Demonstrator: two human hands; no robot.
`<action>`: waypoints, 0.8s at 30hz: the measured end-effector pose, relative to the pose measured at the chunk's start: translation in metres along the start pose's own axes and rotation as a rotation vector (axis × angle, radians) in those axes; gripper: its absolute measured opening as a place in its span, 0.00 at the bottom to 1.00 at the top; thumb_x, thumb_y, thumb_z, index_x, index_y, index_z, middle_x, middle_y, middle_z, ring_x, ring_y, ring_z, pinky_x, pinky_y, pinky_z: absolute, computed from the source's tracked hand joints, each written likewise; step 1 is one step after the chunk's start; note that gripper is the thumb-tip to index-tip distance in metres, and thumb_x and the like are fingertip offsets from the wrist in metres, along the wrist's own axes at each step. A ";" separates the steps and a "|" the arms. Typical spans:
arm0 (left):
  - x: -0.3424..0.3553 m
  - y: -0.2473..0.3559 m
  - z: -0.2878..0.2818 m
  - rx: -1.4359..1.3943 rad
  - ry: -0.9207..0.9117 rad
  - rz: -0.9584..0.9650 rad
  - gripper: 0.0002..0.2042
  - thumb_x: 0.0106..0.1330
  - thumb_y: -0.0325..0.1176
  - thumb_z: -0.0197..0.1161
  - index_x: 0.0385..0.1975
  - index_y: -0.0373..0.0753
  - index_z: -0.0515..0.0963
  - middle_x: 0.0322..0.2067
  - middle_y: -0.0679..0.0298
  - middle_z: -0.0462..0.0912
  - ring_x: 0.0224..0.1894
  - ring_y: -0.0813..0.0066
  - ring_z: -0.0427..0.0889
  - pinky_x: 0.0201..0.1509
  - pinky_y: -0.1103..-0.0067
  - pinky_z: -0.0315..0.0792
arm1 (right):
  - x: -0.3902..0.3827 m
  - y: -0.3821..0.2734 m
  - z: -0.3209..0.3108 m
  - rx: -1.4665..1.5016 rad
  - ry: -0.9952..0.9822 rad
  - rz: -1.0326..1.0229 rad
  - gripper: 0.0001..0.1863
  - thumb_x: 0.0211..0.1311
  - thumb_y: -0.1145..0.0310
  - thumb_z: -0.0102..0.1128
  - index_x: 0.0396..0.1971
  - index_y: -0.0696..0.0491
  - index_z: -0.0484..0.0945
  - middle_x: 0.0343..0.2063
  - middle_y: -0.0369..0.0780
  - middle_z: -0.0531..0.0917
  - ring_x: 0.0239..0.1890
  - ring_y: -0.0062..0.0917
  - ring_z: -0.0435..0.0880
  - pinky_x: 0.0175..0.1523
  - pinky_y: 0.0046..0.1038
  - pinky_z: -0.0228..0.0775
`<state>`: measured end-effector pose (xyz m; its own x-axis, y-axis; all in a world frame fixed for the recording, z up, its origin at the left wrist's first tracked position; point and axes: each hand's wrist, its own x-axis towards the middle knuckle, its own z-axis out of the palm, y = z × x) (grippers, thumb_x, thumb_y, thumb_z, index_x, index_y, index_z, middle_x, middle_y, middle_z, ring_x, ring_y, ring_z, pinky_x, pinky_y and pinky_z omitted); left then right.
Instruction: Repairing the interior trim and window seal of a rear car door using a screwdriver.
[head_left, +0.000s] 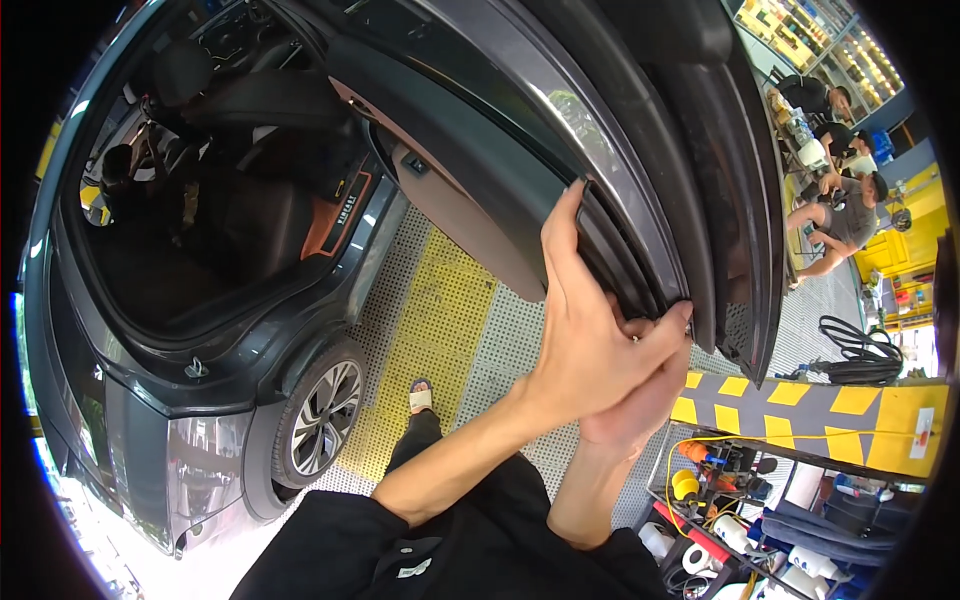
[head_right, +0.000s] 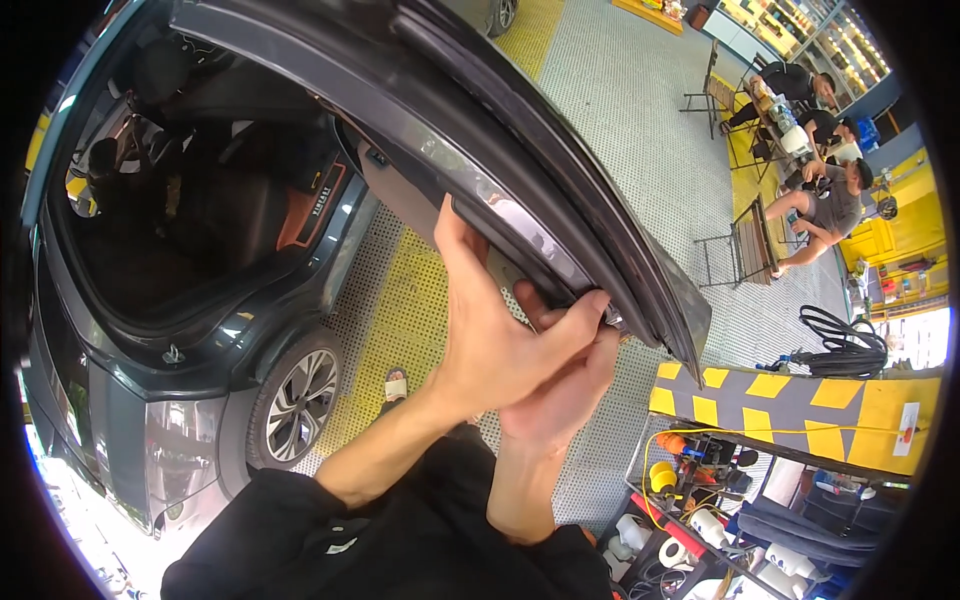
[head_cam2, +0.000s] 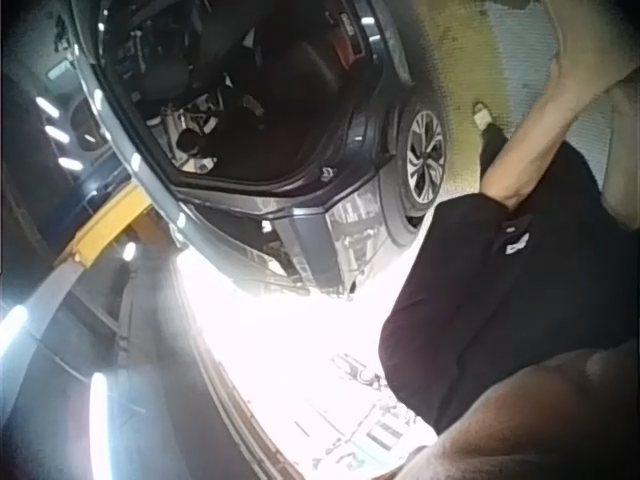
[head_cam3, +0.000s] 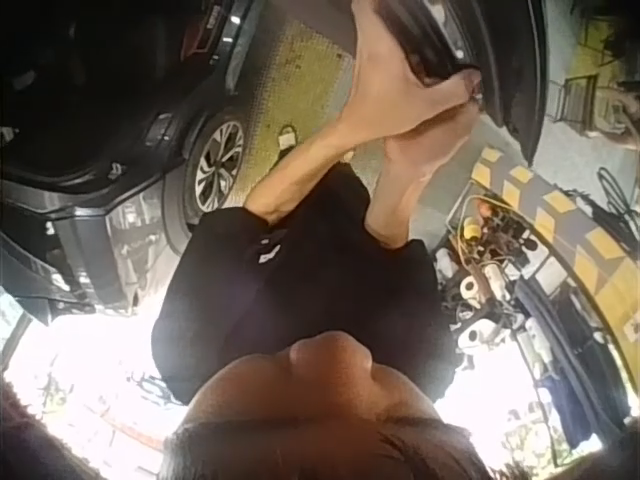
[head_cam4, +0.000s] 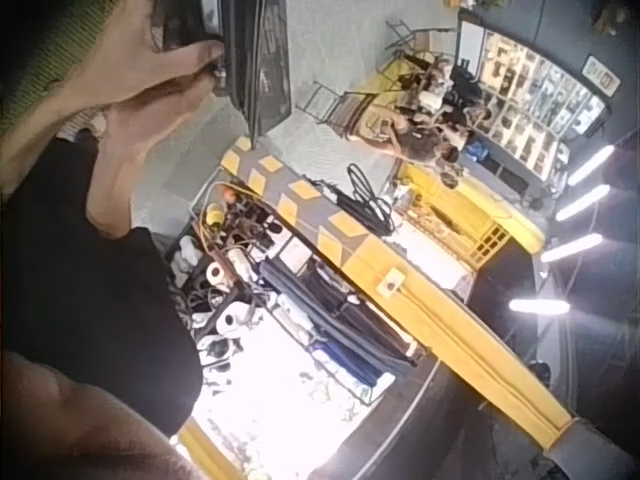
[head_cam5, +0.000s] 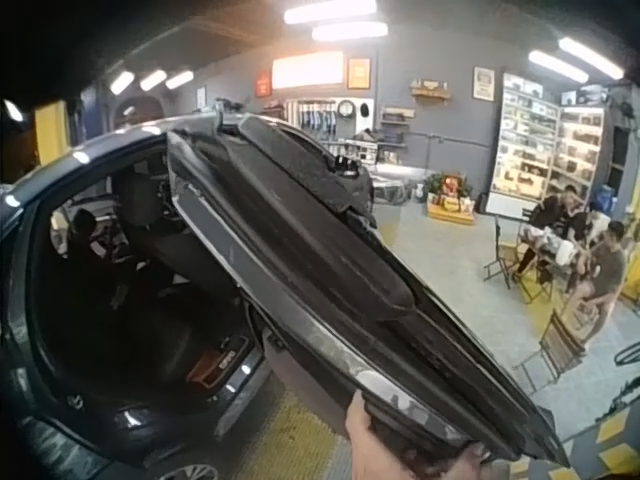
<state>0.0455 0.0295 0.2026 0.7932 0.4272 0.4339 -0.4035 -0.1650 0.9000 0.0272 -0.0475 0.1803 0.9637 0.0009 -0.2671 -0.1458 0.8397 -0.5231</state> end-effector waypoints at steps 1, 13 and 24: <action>0.004 -0.003 -0.003 -0.010 -0.020 -0.008 0.55 0.49 0.28 0.78 0.73 0.25 0.43 0.64 0.37 0.60 0.62 0.46 0.74 0.61 0.64 0.74 | 0.000 -0.001 0.004 0.021 0.025 0.025 0.20 0.76 0.57 0.46 0.38 0.60 0.80 0.43 0.45 0.86 0.50 0.34 0.85 0.59 0.34 0.77; 0.013 -0.012 -0.023 -0.064 -0.076 0.008 0.40 0.53 0.25 0.81 0.58 0.34 0.57 0.53 0.51 0.75 0.57 0.63 0.79 0.63 0.66 0.73 | 0.004 -0.002 0.008 0.030 -0.006 0.071 0.19 0.69 0.63 0.52 0.49 0.64 0.77 0.54 0.49 0.82 0.63 0.41 0.79 0.70 0.46 0.71; 0.009 -0.019 -0.023 -0.142 -0.009 -0.029 0.41 0.53 0.32 0.81 0.63 0.29 0.63 0.54 0.47 0.71 0.58 0.54 0.76 0.62 0.66 0.71 | 0.006 0.001 0.018 0.011 0.100 0.083 0.15 0.63 0.61 0.54 0.30 0.60 0.75 0.49 0.60 0.82 0.56 0.54 0.82 0.65 0.45 0.74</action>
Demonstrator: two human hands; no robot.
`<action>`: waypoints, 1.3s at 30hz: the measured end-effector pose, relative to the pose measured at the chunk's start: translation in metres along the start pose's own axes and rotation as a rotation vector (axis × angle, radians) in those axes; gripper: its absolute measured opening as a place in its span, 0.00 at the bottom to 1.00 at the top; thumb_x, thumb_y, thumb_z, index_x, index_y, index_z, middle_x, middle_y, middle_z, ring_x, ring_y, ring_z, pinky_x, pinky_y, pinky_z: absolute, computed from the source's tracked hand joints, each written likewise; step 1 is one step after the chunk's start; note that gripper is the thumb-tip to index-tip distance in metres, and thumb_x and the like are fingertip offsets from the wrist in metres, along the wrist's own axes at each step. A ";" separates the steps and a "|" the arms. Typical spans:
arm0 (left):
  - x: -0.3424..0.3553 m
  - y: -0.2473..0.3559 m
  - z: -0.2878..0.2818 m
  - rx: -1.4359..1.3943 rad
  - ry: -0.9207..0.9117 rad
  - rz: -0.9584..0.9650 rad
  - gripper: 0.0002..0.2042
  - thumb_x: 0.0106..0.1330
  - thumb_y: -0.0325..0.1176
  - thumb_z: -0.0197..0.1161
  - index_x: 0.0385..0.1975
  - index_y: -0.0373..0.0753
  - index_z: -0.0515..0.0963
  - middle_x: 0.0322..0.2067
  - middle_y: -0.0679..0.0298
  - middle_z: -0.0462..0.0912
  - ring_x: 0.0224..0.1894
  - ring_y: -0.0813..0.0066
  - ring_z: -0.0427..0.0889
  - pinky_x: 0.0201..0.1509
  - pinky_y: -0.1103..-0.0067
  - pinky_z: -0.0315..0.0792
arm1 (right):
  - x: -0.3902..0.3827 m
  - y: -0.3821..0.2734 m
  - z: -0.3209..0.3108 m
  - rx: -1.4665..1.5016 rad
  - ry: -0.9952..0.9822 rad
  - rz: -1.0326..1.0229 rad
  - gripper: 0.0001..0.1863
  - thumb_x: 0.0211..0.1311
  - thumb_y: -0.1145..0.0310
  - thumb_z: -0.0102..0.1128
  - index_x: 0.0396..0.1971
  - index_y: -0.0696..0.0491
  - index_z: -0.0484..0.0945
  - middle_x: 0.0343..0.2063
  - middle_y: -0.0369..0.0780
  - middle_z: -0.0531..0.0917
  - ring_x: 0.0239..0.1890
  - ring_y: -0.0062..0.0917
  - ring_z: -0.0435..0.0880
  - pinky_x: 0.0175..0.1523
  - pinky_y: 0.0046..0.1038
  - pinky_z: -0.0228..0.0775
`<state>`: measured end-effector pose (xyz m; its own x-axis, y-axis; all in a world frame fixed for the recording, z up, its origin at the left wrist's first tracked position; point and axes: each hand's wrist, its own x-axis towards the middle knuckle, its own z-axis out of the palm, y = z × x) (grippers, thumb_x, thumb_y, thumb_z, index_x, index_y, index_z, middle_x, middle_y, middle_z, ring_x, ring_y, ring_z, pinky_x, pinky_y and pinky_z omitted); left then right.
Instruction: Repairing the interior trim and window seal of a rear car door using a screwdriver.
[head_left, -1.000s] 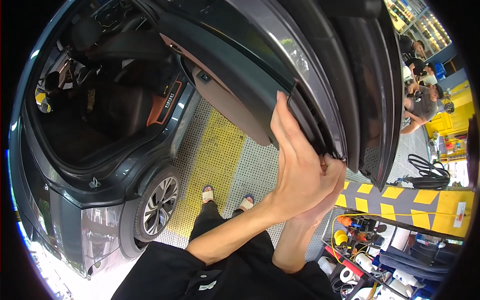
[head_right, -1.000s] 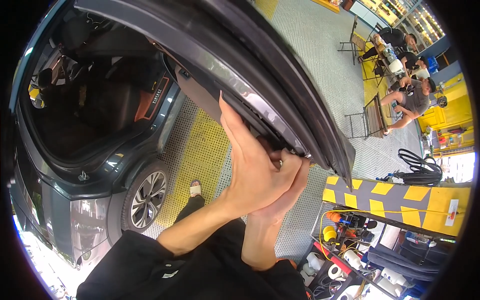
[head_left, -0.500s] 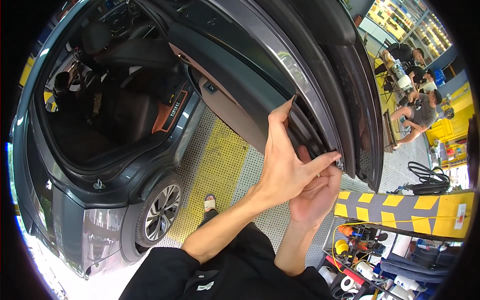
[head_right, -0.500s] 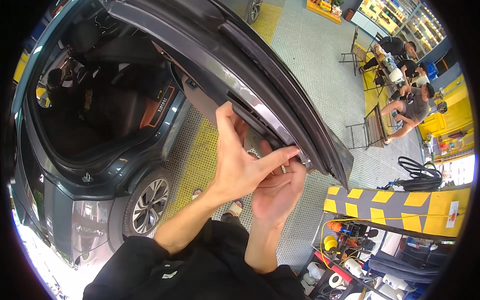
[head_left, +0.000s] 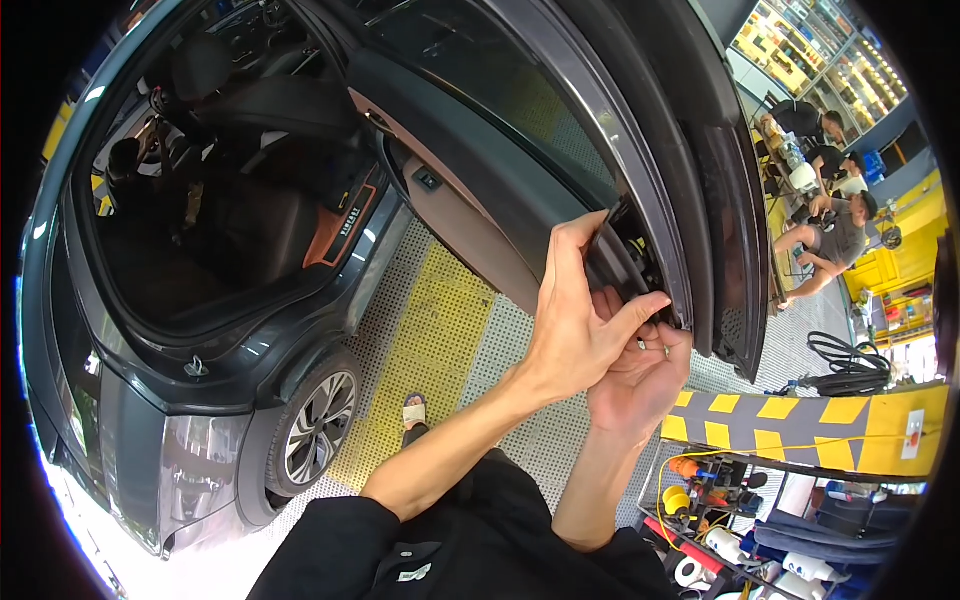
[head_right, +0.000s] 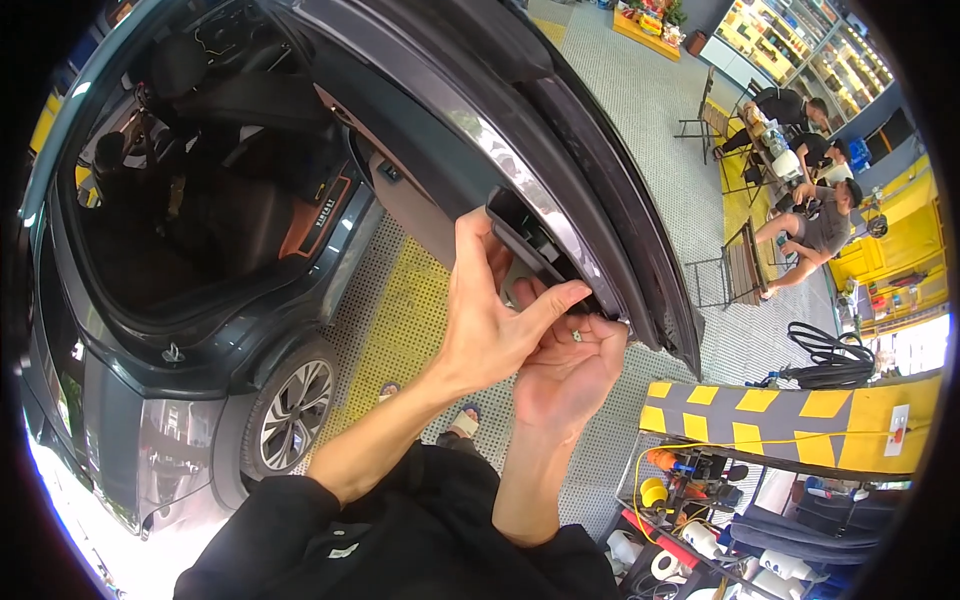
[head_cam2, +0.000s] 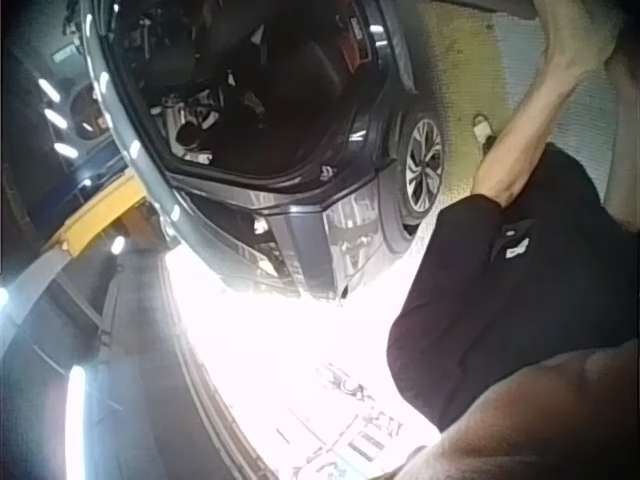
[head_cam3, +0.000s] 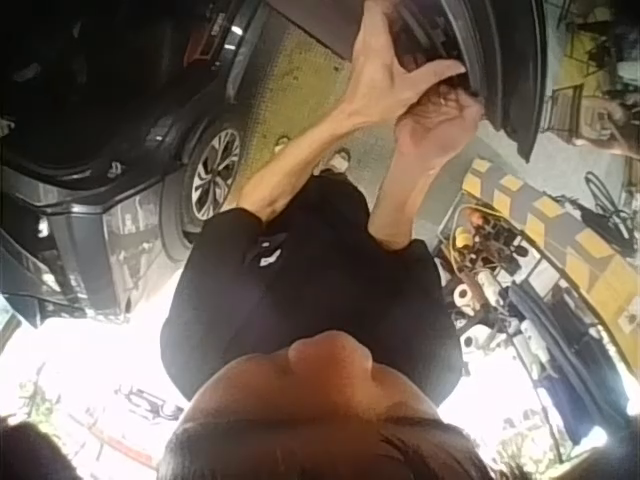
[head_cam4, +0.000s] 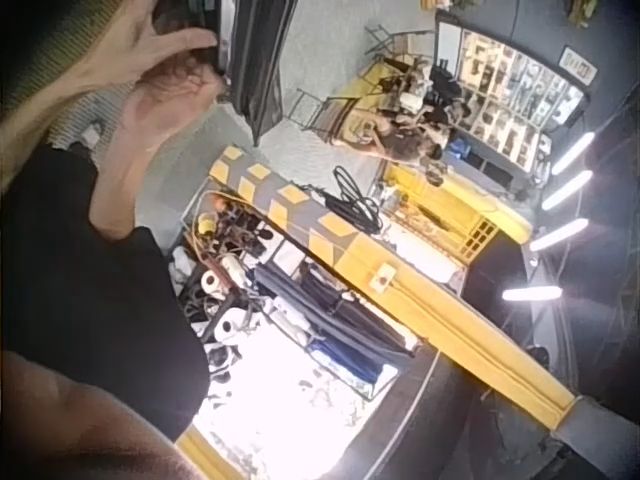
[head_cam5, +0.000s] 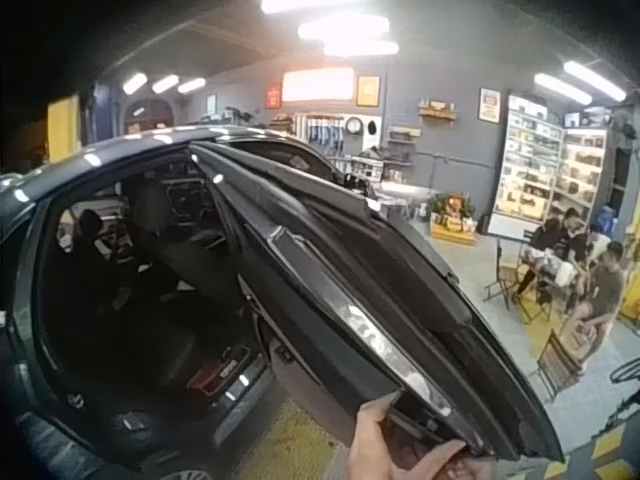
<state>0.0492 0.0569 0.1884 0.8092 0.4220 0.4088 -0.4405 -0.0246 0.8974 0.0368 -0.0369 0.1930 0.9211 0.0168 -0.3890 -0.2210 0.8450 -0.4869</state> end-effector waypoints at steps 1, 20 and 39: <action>0.001 0.001 -0.001 0.003 -0.004 0.000 0.41 0.53 0.32 0.81 0.64 0.29 0.63 0.54 0.47 0.70 0.58 0.53 0.75 0.62 0.66 0.71 | 0.000 0.000 0.001 0.019 -0.021 0.009 0.15 0.63 0.60 0.54 0.30 0.60 0.74 0.48 0.60 0.82 0.56 0.54 0.82 0.65 0.45 0.74; -0.027 0.025 -0.068 -0.038 -0.116 -0.108 0.39 0.57 0.27 0.77 0.67 0.31 0.63 0.60 0.55 0.69 0.64 0.67 0.72 0.68 0.69 0.69 | -0.023 -0.002 -0.036 -0.033 -0.462 0.405 0.20 0.75 0.57 0.49 0.35 0.61 0.80 0.37 0.49 0.87 0.44 0.47 0.89 0.40 0.40 0.87; -0.154 -0.157 -0.312 -0.325 0.894 -0.967 0.12 0.72 0.37 0.65 0.45 0.39 0.72 0.34 0.67 0.77 0.35 0.77 0.79 0.40 0.77 0.76 | 0.021 0.285 -0.073 -1.451 -1.040 0.569 0.31 0.67 0.64 0.70 0.63 0.66 0.72 0.47 0.49 0.86 0.47 0.23 0.86 0.47 0.24 0.80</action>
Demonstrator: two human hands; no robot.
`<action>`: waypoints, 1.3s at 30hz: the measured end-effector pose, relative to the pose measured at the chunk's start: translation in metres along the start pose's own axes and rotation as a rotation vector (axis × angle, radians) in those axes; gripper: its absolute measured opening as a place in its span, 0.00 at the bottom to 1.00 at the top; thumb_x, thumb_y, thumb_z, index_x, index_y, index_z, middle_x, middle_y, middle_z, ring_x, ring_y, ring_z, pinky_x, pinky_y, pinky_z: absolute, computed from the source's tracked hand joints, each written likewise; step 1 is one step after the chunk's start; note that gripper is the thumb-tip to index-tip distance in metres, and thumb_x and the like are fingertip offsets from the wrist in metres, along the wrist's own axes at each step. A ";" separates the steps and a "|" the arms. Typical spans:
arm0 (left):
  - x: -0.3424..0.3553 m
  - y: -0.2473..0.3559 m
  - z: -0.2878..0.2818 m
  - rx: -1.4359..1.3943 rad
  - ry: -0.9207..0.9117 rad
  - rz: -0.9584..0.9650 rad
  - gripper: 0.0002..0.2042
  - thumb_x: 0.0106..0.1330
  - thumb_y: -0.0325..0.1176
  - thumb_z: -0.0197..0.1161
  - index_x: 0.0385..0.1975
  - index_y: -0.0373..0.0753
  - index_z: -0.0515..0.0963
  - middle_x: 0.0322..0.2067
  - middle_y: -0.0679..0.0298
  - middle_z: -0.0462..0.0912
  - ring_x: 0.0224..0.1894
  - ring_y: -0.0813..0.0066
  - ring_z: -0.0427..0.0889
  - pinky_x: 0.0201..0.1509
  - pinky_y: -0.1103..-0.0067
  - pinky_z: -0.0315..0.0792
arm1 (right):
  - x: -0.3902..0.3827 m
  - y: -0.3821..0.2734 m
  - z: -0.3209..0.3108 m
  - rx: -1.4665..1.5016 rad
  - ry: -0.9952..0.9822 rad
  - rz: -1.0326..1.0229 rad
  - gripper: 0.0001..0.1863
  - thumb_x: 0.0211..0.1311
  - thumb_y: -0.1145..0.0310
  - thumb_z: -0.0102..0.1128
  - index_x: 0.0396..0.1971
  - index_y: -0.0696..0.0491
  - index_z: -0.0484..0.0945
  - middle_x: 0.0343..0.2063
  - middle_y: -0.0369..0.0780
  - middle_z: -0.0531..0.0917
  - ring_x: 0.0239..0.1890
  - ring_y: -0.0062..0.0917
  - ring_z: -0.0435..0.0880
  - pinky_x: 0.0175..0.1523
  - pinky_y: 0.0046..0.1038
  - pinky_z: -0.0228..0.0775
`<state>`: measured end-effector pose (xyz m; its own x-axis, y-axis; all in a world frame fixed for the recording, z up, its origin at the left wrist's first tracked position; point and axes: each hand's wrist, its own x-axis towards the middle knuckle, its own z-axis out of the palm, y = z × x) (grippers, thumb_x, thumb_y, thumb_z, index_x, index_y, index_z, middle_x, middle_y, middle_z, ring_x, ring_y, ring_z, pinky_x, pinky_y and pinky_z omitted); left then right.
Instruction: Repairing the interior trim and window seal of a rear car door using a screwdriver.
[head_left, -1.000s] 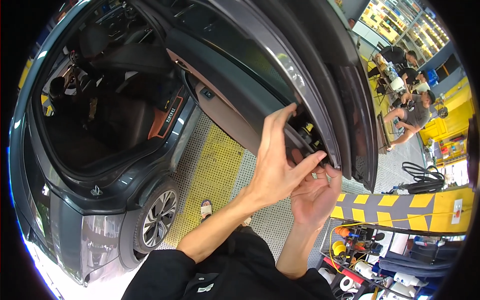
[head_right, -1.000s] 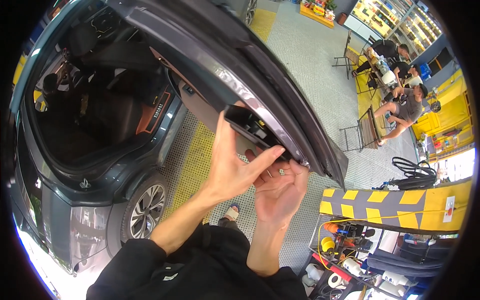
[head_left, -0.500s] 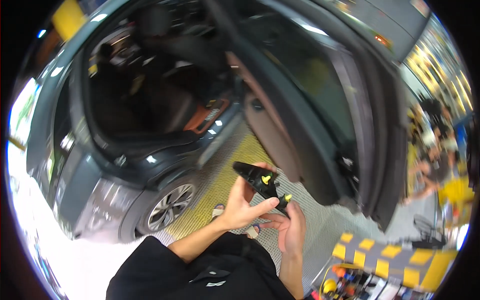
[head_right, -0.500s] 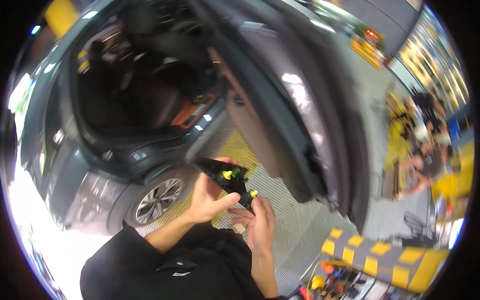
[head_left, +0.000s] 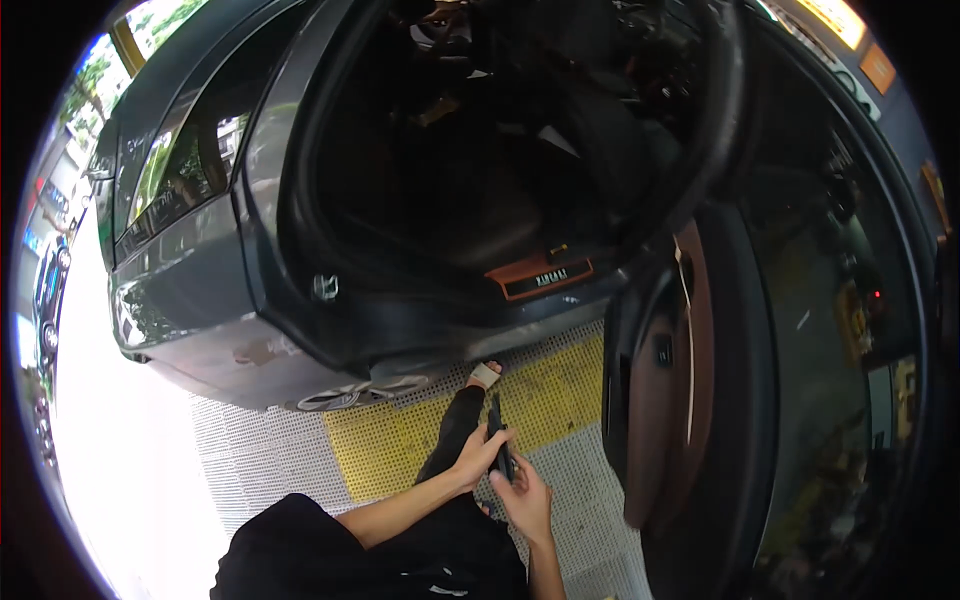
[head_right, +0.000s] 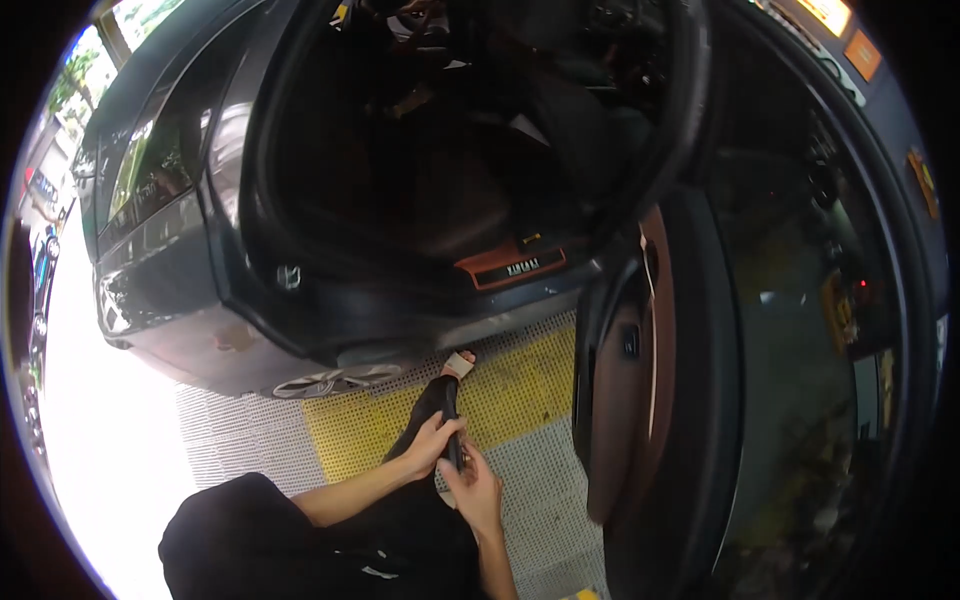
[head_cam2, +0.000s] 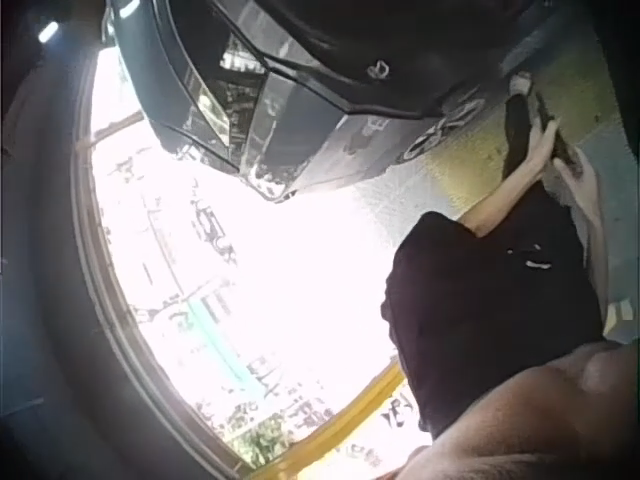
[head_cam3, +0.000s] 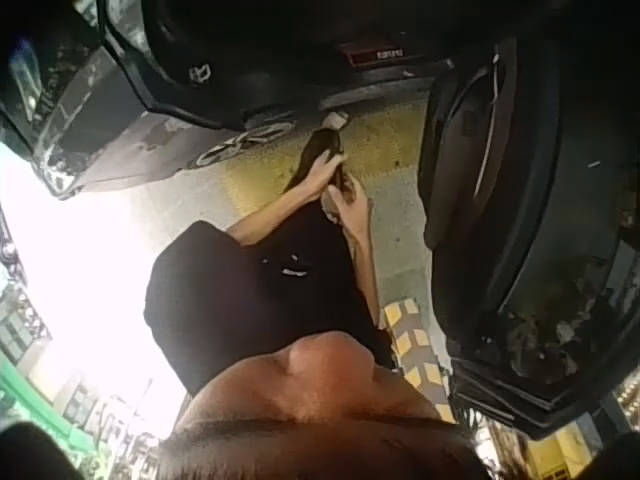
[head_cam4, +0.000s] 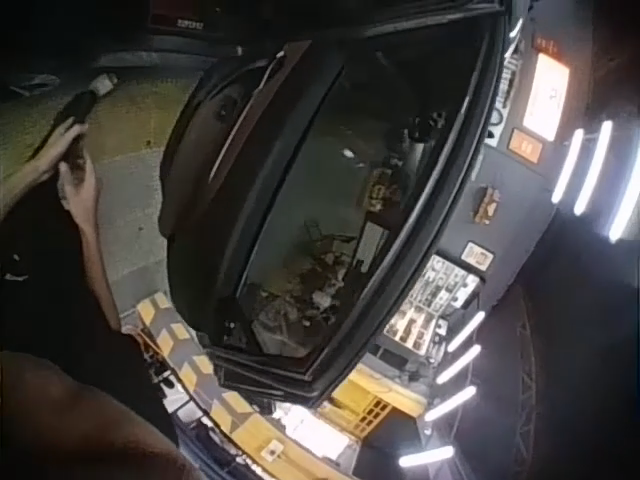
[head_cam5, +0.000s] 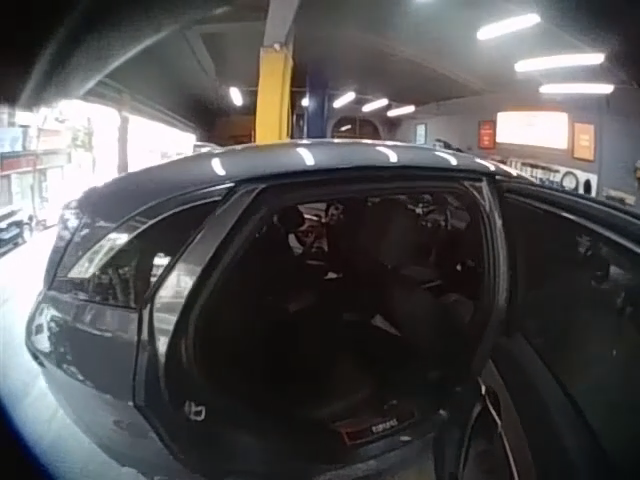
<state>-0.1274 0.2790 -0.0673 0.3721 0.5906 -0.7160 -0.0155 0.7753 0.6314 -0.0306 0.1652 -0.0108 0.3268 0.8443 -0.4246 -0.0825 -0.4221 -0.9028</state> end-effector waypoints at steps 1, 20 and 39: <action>0.024 0.010 0.001 -0.063 -0.011 0.017 0.13 0.72 0.40 0.60 0.45 0.38 0.72 0.36 0.63 0.80 0.36 0.73 0.82 0.39 0.75 0.78 | 0.020 0.000 0.000 -0.016 -0.013 -0.042 0.33 0.67 0.64 0.70 0.65 0.66 0.70 0.49 0.50 0.85 0.49 0.25 0.86 0.48 0.25 0.80; 0.612 0.354 -0.277 1.336 0.845 0.303 0.44 0.63 0.60 0.67 0.65 0.24 0.67 0.64 0.37 0.72 0.69 0.43 0.71 0.72 0.63 0.66 | 0.201 0.031 -0.069 -0.137 0.417 0.452 0.21 0.68 0.68 0.63 0.57 0.62 0.78 0.40 0.44 0.89 0.42 0.28 0.90 0.46 0.27 0.82; 0.330 0.155 0.216 0.468 -0.722 0.450 0.34 0.65 0.34 0.73 0.67 0.26 0.68 0.59 0.47 0.80 0.60 0.63 0.81 0.62 0.72 0.76 | 0.289 -0.003 -0.181 -0.699 1.136 -0.179 0.11 0.60 0.76 0.73 0.42 0.60 0.83 0.27 0.35 0.77 0.25 0.17 0.69 0.30 0.21 0.65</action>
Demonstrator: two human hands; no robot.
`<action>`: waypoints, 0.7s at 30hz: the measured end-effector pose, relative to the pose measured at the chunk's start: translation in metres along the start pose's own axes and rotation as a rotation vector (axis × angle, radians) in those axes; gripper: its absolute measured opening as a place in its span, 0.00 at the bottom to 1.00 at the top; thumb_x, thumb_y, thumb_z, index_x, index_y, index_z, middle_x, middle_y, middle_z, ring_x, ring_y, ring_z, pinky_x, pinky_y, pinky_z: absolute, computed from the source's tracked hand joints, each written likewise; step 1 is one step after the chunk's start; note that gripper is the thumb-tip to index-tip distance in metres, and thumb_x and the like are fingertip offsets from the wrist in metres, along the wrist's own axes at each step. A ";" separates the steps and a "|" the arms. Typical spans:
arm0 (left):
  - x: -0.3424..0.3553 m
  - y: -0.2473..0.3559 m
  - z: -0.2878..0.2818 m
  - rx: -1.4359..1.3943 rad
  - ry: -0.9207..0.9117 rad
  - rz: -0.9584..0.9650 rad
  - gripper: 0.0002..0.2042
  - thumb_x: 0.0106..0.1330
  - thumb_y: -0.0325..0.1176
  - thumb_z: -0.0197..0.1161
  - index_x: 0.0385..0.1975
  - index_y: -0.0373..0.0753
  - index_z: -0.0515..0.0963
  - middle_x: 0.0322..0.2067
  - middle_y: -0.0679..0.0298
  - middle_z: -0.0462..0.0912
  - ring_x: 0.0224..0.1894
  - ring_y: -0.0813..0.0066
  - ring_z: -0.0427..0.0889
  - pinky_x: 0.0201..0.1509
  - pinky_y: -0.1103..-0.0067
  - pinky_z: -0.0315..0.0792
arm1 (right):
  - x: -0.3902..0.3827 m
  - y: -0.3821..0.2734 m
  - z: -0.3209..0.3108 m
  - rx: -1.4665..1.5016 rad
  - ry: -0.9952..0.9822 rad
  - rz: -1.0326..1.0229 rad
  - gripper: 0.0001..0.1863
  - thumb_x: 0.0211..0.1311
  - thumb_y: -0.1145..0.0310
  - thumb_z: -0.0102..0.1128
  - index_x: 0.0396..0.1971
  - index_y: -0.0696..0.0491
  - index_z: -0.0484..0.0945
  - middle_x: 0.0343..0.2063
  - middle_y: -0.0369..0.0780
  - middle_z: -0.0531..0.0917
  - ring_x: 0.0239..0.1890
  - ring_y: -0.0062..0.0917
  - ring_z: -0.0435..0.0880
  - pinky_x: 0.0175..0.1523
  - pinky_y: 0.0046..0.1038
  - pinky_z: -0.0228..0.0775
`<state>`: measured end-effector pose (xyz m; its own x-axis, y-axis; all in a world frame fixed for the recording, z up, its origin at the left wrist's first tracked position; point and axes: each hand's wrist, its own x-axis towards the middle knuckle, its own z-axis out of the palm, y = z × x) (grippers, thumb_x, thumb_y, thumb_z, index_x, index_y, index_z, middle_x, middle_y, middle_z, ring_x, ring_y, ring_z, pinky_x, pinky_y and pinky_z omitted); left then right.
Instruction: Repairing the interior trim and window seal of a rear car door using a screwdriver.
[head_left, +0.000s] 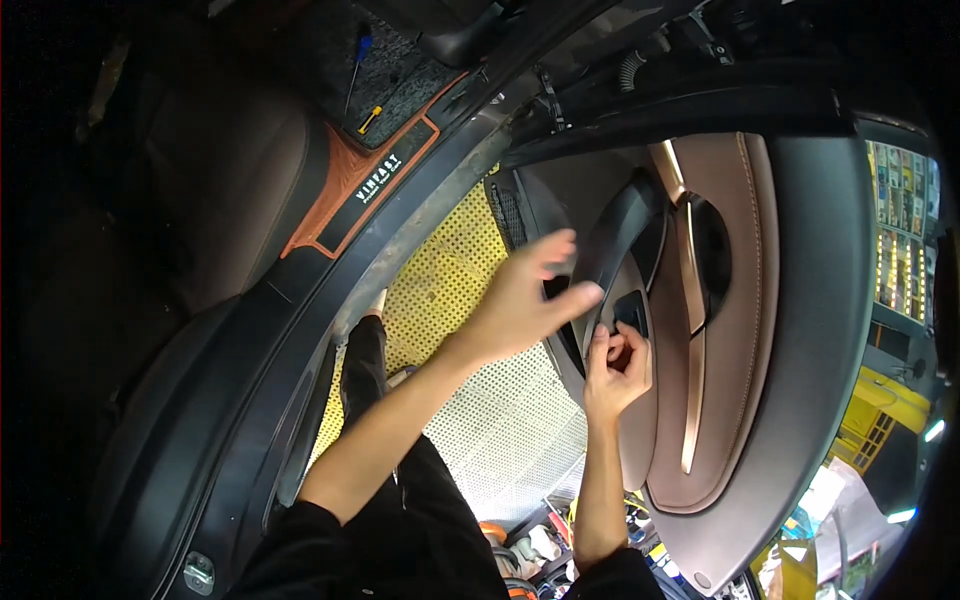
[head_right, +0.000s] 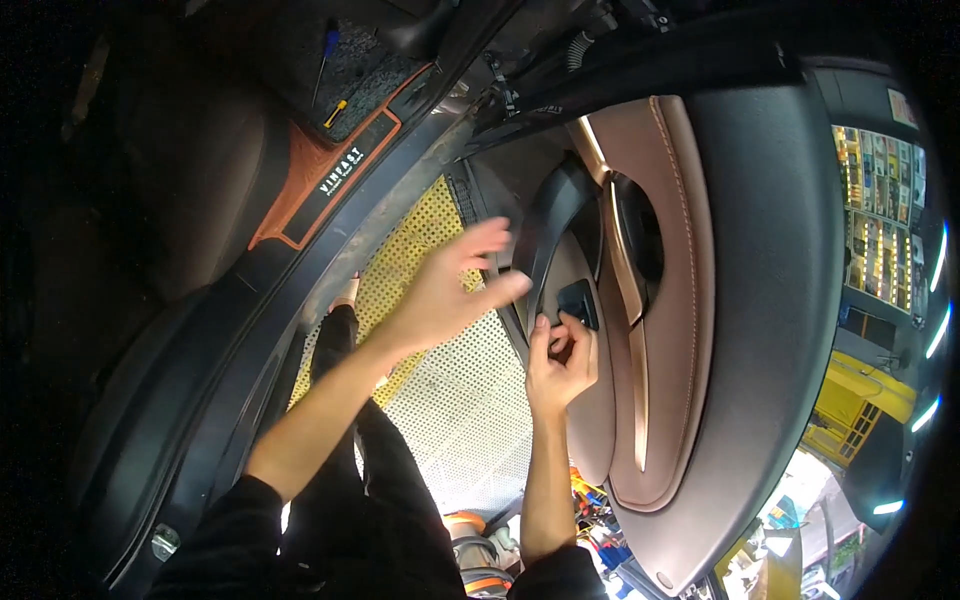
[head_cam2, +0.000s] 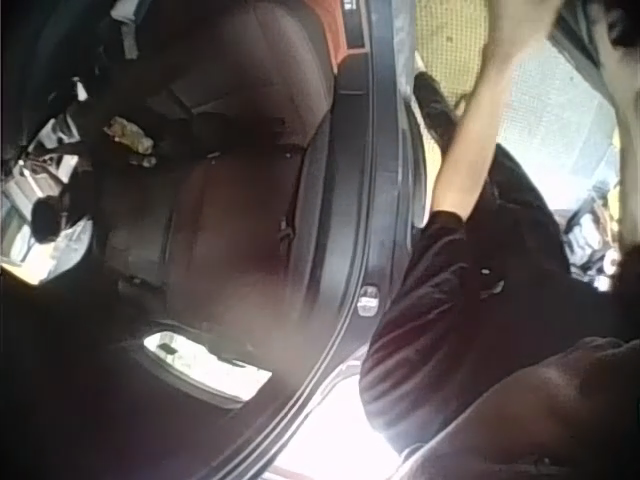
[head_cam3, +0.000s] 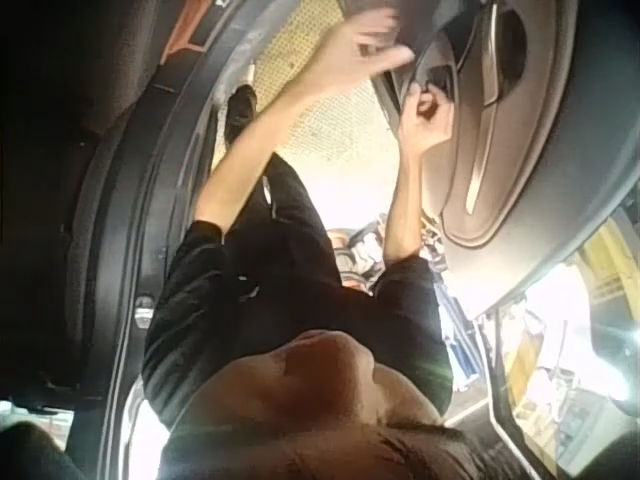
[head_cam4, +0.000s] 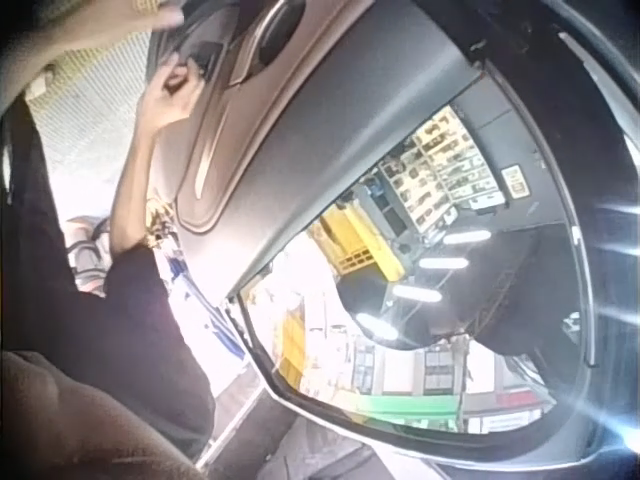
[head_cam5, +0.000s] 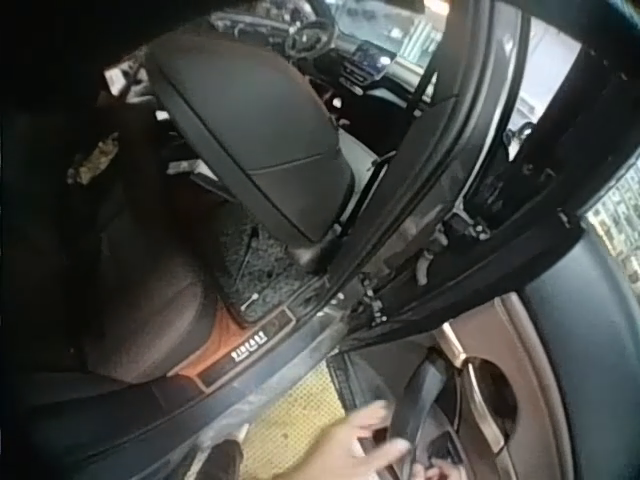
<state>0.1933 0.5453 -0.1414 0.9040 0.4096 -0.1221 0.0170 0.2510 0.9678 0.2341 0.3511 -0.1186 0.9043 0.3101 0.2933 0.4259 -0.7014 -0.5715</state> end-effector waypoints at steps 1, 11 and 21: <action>0.006 -0.001 0.011 -0.120 -0.076 0.010 0.35 0.65 0.32 0.72 0.69 0.23 0.64 0.59 0.44 0.80 0.62 0.62 0.80 0.64 0.72 0.74 | -0.002 0.003 0.000 -0.014 0.013 -0.045 0.11 0.59 0.76 0.73 0.42 0.60 0.83 0.27 0.36 0.77 0.25 0.17 0.70 0.30 0.21 0.65; -0.040 -0.067 0.053 -0.412 -0.037 -0.235 0.33 0.70 0.25 0.67 0.72 0.29 0.60 0.70 0.43 0.67 0.71 0.59 0.69 0.72 0.71 0.69 | -0.015 0.026 -0.004 0.056 0.100 0.082 0.04 0.67 0.76 0.65 0.40 0.59 0.83 0.28 0.33 0.82 0.28 0.13 0.75 0.34 0.16 0.67; -0.045 -0.087 0.058 -0.307 0.067 -0.253 0.33 0.57 0.36 0.80 0.62 0.30 0.75 0.50 0.49 0.87 0.53 0.59 0.88 0.53 0.71 0.83 | -0.022 0.014 -0.007 0.022 0.131 0.144 0.10 0.72 0.70 0.52 0.42 0.59 0.79 0.26 0.32 0.72 0.29 0.14 0.68 0.36 0.18 0.59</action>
<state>0.1757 0.4537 -0.2073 0.8577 0.3552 -0.3716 0.0973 0.5976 0.7959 0.2204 0.3298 -0.1273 0.9452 0.1206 0.3033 0.2941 -0.7178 -0.6311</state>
